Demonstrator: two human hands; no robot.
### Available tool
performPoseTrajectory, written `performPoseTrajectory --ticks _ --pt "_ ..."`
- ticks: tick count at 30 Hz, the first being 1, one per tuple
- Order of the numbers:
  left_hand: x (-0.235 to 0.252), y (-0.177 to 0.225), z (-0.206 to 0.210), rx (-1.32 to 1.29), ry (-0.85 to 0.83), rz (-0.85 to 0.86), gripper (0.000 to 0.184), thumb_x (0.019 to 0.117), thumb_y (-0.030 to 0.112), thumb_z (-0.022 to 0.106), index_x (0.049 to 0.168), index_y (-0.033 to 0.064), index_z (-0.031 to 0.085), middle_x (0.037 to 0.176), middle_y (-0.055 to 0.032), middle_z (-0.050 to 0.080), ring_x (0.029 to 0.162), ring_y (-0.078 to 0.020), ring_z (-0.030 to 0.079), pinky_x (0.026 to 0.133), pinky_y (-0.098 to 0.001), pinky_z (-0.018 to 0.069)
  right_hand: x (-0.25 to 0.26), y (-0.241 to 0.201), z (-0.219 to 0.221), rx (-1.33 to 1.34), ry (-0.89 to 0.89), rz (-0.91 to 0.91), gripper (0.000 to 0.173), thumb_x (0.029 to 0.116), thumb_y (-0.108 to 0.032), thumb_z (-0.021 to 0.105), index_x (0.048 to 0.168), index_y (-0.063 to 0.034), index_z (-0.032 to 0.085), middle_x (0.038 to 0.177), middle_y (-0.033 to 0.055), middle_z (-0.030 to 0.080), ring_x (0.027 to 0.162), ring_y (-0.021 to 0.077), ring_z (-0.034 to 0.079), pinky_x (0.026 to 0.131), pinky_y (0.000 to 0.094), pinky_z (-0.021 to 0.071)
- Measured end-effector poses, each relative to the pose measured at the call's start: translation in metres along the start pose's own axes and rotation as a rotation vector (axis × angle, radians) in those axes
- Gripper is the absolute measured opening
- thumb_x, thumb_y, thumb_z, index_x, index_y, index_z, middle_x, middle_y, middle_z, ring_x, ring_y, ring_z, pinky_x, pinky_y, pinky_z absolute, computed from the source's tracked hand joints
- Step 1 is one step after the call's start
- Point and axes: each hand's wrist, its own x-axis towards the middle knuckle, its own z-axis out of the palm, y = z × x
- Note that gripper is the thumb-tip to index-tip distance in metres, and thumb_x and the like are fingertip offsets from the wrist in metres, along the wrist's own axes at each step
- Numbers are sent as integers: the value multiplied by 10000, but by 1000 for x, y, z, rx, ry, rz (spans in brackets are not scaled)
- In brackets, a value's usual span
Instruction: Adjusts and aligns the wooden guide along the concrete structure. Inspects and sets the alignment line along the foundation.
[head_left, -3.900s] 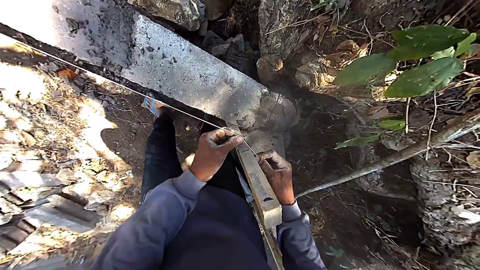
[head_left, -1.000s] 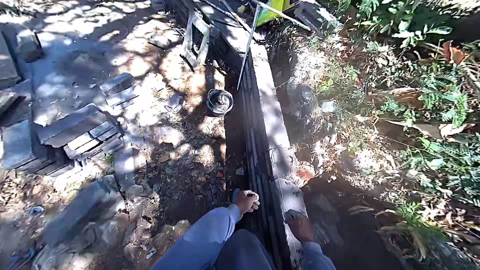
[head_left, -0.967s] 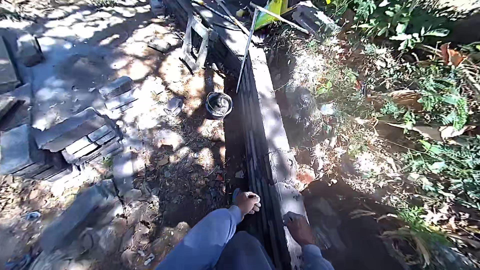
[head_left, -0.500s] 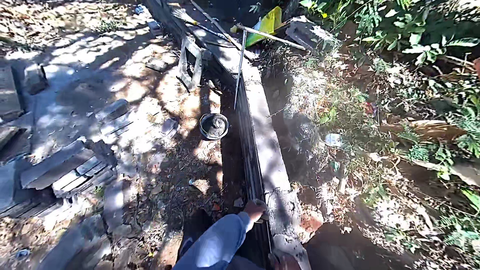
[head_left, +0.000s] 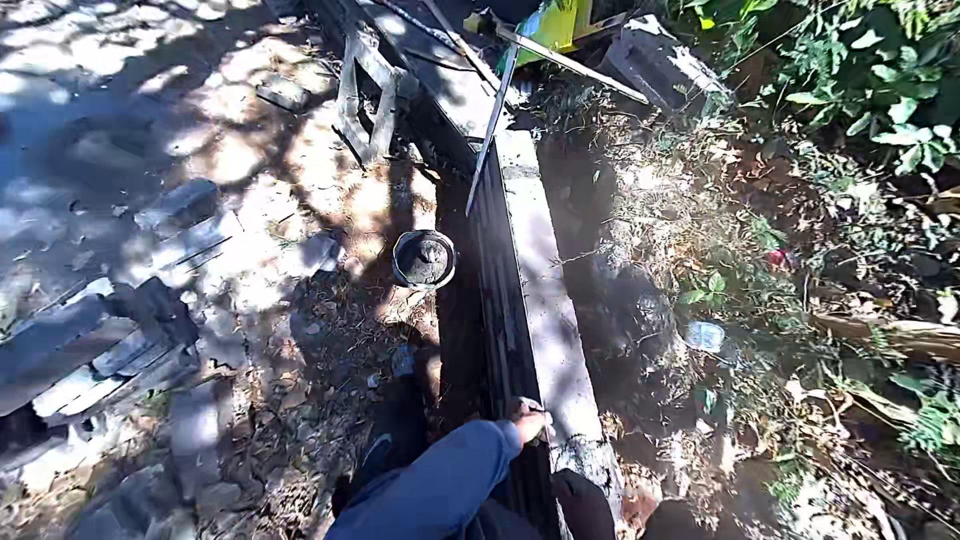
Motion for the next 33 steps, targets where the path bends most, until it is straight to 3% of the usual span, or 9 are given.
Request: performPoseTrajectory --ticks 5,9,11,15,18,22,26,30,33 --pt "14 57 -49 -66 -113 -83 374 1059 210 552 1384 24 540 1070 -153 700 886 -222 676 783 -399 549 34 -80 -35 -77 -4 124 364 1071 -330 500 1171 -84 749 1138 193 746 1123 392 692 994 631 496" --pt "22 112 -92 199 -165 -116 498 1052 324 556 1450 34 484 1277 -214 649 1116 -343 661 920 -523 538 57 -125 -55 -127 -10 247 390 1075 -395 478 1229 -141 731 1224 172 726 1201 367 663 1028 606 490" --pt "20 140 -119 332 -147 -93 557 1035 337 575 1491 45 446 1304 -220 636 1136 -348 658 936 -525 539 70 -142 -63 -125 -8 271 392 1077 -392 467 1225 -139 727 1233 174 722 1209 368 662 1020 608 499" --pt "10 186 -188 232 -98 -31 403 1061 247 563 1392 19 526 1143 -167 679 924 -228 679 819 -390 552 101 -163 -79 -61 67 270 347 1061 -353 507 1184 -128 741 1194 186 732 1174 381 676 995 620 508" --pt "9 207 -250 203 -21 -3 339 1068 208 547 1332 -3 570 1093 -157 692 884 -205 688 807 -370 570 130 -178 -91 -20 93 282 335 1059 -331 513 1179 -117 740 1202 197 726 1181 406 666 986 637 506" --pt "20 231 -333 458 86 84 346 1063 189 542 1337 -15 595 1211 -196 676 1043 -267 693 933 -429 563 170 -207 -117 45 81 308 371 1075 -331 480 1244 -95 711 1276 217 692 1253 410 625 1037 636 471" --pt "31 243 -420 911 111 75 412 1025 237 610 1360 -4 609 1364 -215 625 1285 -318 600 1134 -480 434 219 -244 -146 81 82 322 401 1081 -358 462 1279 -91 687 1282 231 683 1240 418 631 1023 641 479" --pt "5 268 -464 1297 13 -194 552 994 348 657 1433 30 550 1461 -226 542 1383 -370 502 1165 -537 379 263 -278 -179 116 35 327 442 1086 -370 435 1308 -61 658 1327 236 655 1268 415 612 1032 636 474" --pt "-15 283 -481 1392 -44 -171 497 965 319 687 1375 50 608 1479 -201 529 1392 -361 487 1159 -516 393 291 -304 -200 98 20 327 451 1078 -377 432 1298 -55 658 1320 232 659 1261 411 618 1029 620 484"
